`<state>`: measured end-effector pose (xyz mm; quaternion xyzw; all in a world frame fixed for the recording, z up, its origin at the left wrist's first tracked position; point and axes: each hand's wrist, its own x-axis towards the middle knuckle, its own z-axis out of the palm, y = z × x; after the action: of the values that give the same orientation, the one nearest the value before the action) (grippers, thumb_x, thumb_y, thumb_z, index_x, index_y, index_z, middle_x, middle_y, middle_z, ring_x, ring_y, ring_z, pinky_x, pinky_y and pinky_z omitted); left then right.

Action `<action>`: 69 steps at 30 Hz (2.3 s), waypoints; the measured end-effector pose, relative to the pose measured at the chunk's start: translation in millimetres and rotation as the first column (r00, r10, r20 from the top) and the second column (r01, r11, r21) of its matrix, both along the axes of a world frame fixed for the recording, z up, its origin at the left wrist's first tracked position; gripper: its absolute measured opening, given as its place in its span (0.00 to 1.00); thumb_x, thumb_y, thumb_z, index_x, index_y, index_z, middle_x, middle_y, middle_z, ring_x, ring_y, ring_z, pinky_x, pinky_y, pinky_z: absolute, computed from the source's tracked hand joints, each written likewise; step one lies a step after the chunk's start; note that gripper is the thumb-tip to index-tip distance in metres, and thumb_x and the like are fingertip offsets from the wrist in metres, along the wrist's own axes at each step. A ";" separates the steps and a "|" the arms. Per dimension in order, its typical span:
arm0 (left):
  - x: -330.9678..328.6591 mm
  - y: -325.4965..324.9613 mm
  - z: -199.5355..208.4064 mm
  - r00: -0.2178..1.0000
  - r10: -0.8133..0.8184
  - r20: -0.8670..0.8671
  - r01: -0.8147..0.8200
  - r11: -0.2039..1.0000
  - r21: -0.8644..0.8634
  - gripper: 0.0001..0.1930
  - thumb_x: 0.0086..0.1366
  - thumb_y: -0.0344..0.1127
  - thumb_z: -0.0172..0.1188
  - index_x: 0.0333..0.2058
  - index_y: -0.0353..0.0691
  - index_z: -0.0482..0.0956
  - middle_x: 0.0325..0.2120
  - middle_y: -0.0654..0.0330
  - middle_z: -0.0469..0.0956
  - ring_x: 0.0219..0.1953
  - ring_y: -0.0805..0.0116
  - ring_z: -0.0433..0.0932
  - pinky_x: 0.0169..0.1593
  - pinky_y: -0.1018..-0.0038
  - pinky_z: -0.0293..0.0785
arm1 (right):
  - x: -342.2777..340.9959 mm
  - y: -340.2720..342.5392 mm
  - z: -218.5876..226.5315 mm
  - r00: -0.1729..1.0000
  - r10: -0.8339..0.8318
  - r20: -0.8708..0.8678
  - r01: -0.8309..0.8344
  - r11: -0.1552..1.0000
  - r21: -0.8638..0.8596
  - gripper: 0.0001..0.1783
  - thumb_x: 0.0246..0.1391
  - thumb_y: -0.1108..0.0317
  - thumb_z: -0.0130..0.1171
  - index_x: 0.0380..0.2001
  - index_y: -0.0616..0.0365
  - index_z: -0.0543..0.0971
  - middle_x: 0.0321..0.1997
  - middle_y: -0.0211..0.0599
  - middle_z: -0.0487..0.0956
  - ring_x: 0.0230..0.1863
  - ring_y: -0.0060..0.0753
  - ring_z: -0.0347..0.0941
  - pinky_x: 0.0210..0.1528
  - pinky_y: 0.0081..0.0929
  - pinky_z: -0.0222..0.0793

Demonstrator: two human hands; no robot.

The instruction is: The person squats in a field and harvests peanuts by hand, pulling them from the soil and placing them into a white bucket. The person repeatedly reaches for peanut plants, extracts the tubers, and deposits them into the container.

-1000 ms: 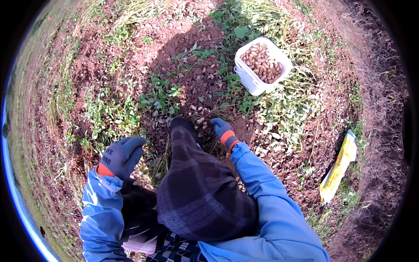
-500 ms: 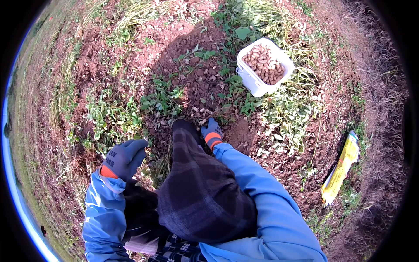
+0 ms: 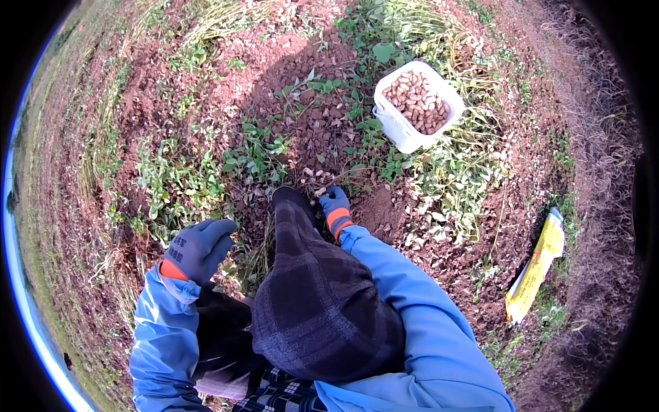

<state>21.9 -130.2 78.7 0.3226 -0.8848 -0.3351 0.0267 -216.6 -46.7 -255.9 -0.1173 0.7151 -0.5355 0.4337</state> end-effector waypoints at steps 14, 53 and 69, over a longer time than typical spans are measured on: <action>-0.8 -0.5 0.1 1.000 -0.009 -0.010 0.009 0.999 -0.038 0.11 0.59 0.28 0.55 0.41 0.33 0.73 0.30 0.49 0.76 0.31 0.51 0.77 0.33 0.66 0.73 | -29.4 5.9 31.3 0.834 0.391 0.390 -0.480 0.861 0.164 0.09 0.49 0.70 0.59 0.34 0.59 0.73 0.17 0.34 0.70 0.14 0.28 0.64 0.14 0.29 0.55; 4.5 2.0 4.5 0.998 -0.011 0.067 0.013 1.000 -0.017 0.12 0.59 0.28 0.55 0.42 0.33 0.73 0.32 0.48 0.77 0.33 0.49 0.77 0.35 0.65 0.74 | -26.2 -23.5 43.4 0.873 -0.110 0.475 -0.099 0.914 0.394 0.25 0.46 0.54 0.66 0.43 0.56 0.72 0.27 0.36 0.72 0.18 0.33 0.67 0.14 0.29 0.62; 5.0 -1.4 2.9 0.997 -0.016 0.076 0.018 1.000 -0.026 0.11 0.58 0.28 0.55 0.41 0.34 0.73 0.35 0.47 0.77 0.35 0.47 0.77 0.37 0.64 0.74 | -42.9 -13.4 62.1 0.779 0.326 0.535 -0.459 0.879 0.133 0.12 0.47 0.66 0.64 0.32 0.62 0.77 0.20 0.35 0.73 0.15 0.28 0.66 0.15 0.26 0.59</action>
<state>27.0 -131.7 81.6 0.3273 -0.8922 -0.3112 -0.0053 -259.5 -60.1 -193.8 -0.0661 0.6008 -0.3473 0.7170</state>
